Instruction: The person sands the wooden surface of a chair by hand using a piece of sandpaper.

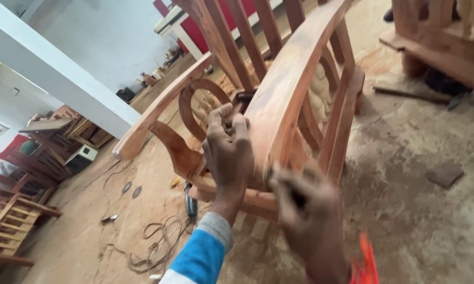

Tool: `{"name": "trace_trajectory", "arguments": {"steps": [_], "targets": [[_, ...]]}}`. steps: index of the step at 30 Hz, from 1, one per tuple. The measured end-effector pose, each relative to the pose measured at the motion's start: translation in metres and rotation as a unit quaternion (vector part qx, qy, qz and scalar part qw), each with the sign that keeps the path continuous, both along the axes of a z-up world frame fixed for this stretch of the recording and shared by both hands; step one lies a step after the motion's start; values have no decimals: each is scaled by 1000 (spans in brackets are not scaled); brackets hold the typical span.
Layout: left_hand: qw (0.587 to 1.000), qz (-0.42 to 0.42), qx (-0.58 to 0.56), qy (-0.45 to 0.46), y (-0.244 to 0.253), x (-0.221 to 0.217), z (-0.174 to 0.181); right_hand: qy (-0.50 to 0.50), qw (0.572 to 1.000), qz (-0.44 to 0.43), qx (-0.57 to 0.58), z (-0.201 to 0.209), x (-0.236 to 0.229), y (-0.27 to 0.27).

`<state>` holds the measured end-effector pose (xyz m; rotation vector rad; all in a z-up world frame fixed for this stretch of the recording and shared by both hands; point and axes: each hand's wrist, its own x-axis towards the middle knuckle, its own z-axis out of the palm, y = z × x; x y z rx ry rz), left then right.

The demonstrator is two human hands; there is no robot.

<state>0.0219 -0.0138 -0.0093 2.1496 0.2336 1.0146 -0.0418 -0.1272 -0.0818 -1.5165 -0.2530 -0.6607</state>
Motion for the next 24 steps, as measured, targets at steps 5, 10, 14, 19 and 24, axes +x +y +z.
{"name": "trace_trajectory", "arguments": {"steps": [5,10,14,19,24], "targets": [[997,25,66,6,6,1,-10,10,1000,11,21,0,25,2],[996,17,81,36,3,5,2,11,1000,14,17,2,-3,3],[993,37,35,109,6,6,-4,-26,999,7,37,-4,30,3],[995,15,76,65,4,11,3,58,997,32,27,-6,0,5],[993,27,27,111,2,4,2,25,999,12,45,1,53,-2]]}}
